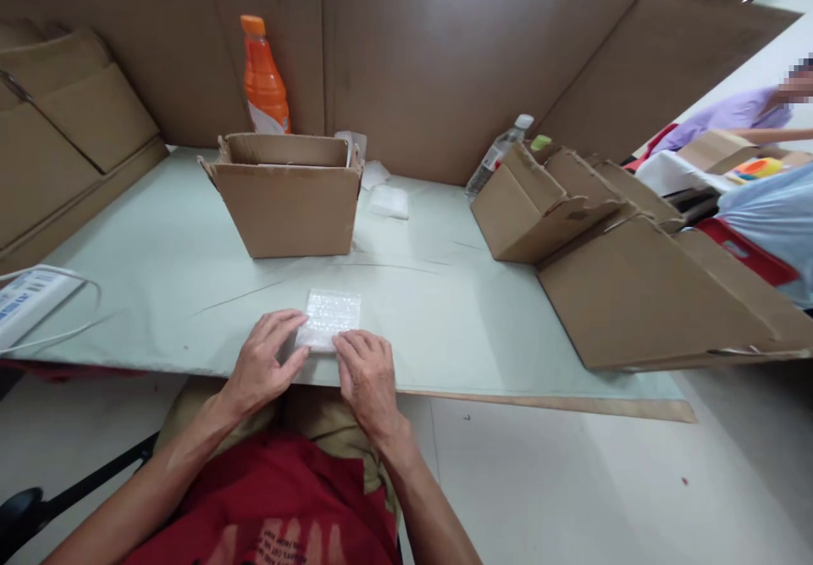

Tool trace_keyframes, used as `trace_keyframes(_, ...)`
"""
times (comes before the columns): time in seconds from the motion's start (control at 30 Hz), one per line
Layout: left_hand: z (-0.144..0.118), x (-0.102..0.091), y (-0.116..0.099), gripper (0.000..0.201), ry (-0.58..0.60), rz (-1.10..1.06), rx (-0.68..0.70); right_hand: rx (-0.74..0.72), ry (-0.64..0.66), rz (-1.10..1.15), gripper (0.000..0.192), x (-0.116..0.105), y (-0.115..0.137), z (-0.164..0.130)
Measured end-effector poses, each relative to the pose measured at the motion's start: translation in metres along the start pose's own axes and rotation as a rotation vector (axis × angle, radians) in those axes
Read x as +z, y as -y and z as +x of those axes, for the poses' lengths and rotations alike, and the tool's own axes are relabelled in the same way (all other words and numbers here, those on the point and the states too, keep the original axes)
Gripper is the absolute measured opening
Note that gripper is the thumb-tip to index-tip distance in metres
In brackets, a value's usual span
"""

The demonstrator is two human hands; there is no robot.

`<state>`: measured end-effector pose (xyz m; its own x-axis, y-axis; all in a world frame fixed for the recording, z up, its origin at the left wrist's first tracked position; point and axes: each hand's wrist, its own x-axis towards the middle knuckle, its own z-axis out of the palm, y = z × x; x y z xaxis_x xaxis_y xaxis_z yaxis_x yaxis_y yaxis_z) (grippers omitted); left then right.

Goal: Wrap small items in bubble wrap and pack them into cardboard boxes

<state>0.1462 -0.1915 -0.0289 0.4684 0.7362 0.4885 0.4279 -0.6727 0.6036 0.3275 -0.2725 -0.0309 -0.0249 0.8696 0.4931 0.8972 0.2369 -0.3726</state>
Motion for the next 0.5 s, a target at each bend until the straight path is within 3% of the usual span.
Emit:
trace_keyframes(0.07,-0.005,-0.004,0.000,0.034,0.039,-0.025,0.037,0.028,0.024,0.080,0.023,-0.004,0.000,0.004)
trace_keyframes(0.2,-0.010,-0.010,0.000,0.035,0.096,-0.065,-0.076,0.092,0.115,0.228,0.022,-0.015,0.002,0.003)
trace_keyframes(0.37,0.000,-0.008,0.003,0.030,0.142,0.054,-0.110,0.066,0.006,0.087,0.024,-0.019,0.002,-0.005)
trace_keyframes(0.5,0.008,-0.002,0.004,0.028,0.119,0.058,-0.135,0.024,0.076,0.019,0.023,-0.015,0.003,-0.003)
